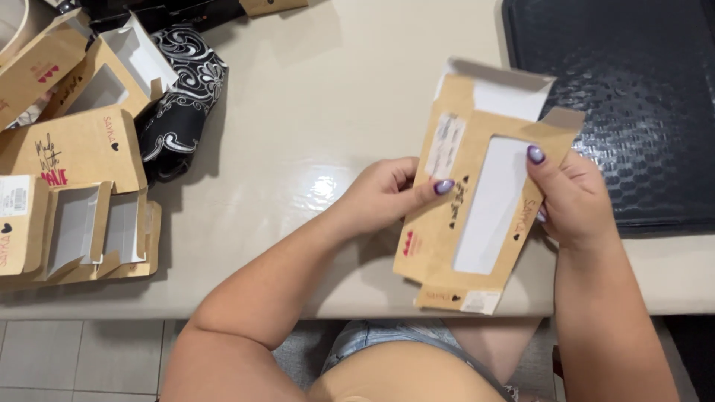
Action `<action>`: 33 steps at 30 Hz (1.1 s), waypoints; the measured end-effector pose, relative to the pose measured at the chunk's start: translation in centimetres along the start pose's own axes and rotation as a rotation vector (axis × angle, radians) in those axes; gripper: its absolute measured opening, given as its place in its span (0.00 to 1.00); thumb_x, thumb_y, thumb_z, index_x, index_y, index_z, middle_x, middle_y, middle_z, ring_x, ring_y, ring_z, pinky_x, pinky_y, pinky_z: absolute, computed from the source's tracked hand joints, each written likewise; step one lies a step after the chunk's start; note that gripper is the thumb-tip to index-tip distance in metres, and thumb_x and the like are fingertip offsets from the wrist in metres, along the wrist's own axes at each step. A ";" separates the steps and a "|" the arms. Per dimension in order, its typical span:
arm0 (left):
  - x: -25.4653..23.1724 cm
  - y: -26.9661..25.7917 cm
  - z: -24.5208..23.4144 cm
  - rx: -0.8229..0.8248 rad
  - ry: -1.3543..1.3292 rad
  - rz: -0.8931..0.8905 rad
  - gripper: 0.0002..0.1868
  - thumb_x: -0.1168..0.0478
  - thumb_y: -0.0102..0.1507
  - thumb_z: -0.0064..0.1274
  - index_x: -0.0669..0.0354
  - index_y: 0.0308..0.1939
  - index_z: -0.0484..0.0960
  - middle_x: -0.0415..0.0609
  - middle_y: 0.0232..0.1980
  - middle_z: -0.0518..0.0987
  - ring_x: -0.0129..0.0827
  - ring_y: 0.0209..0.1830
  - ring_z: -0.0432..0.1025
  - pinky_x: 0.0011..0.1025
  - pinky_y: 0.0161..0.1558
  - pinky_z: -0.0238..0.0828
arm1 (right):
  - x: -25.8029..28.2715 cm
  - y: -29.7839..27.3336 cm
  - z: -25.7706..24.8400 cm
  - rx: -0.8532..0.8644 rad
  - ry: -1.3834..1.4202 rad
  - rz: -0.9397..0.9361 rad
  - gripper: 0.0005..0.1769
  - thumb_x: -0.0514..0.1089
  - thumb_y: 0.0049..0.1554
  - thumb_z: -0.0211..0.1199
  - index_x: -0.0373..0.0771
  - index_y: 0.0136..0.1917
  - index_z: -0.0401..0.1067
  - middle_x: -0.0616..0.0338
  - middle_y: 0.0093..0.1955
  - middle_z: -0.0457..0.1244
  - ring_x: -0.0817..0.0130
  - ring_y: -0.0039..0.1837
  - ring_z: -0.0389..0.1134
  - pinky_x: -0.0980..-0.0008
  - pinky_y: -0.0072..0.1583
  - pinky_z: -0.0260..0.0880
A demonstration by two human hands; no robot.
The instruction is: Sorting through a bin of small clothing items and inspecting cardboard product boxes
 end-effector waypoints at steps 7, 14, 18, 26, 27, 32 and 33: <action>-0.9 -0.1 -2.3 -0.352 0.138 0.179 0.22 0.41 0.59 0.44 0.54 0.36 0.79 0.35 0.39 0.80 0.20 0.40 0.72 0.22 0.38 0.70 | 0.4 -1.3 3.1 0.215 -0.034 0.303 0.35 0.43 0.44 0.59 0.28 0.64 0.61 0.42 0.59 0.64 0.52 0.54 0.67 0.55 0.50 0.71; -0.2 0.5 -0.9 0.102 0.128 0.160 0.24 0.39 0.56 0.47 0.55 0.38 0.81 0.36 0.27 0.75 0.19 0.22 0.65 0.20 0.20 0.62 | -4.6 1.5 -3.1 -0.006 -0.277 0.082 0.23 0.41 0.58 0.56 0.32 0.65 0.62 0.48 0.61 0.61 0.59 0.55 0.65 0.63 0.52 0.69; -1.9 -0.6 -0.7 0.109 -0.009 0.083 0.27 0.37 0.53 0.44 0.60 0.29 0.77 0.50 0.24 0.81 0.27 0.20 0.74 0.20 0.21 0.73 | -13.8 4.9 -12.8 0.150 -0.135 0.113 0.21 0.55 0.75 0.47 0.44 0.43 0.58 0.66 0.29 0.50 0.76 0.31 0.51 0.75 0.39 0.59; -3.0 -1.4 -16.9 -0.941 -0.308 0.743 0.10 0.52 0.66 0.47 0.52 0.44 0.78 0.44 0.22 0.76 0.22 0.17 0.63 0.21 0.19 0.61 | -8.9 4.8 -8.9 0.322 -0.015 -0.173 0.25 0.63 0.70 0.47 0.38 0.59 0.64 0.66 0.33 0.59 0.88 0.26 0.48 0.88 0.33 0.43; -3.5 -3.0 -18.5 -1.062 -0.576 0.868 0.16 0.51 0.60 0.53 0.53 0.48 0.74 0.48 0.37 0.77 0.29 0.31 0.69 0.27 0.30 0.67 | -8.7 4.7 -8.5 0.235 -0.029 -0.118 0.23 0.64 0.70 0.48 0.43 0.59 0.63 0.64 0.37 0.60 0.86 0.26 0.46 0.85 0.33 0.44; -4.2 -9.3 -22.1 -1.417 -0.954 0.945 0.25 0.48 0.53 0.57 0.61 0.42 0.66 0.52 0.38 0.76 0.27 0.27 0.69 0.20 0.19 0.58 | -7.1 4.1 -6.4 0.136 -0.080 -0.064 0.16 0.62 0.74 0.44 0.50 0.58 0.60 0.65 0.40 0.62 0.85 0.26 0.49 0.84 0.32 0.47; -4.4 -10.4 -22.0 -1.439 -1.049 0.891 0.25 0.52 0.56 0.55 0.64 0.49 0.66 0.53 0.41 0.75 0.28 0.30 0.67 0.19 0.23 0.60 | -7.1 4.0 -6.3 0.124 -0.060 -0.069 0.20 0.65 0.72 0.46 0.48 0.58 0.59 0.62 0.41 0.62 0.82 0.26 0.49 0.83 0.31 0.48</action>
Point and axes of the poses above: each hand's wrist, its own y-axis towards the middle knuckle, its own z-axis out of the palm, x = y × z, the point moved 5 cm from there along y, towards the middle knuckle
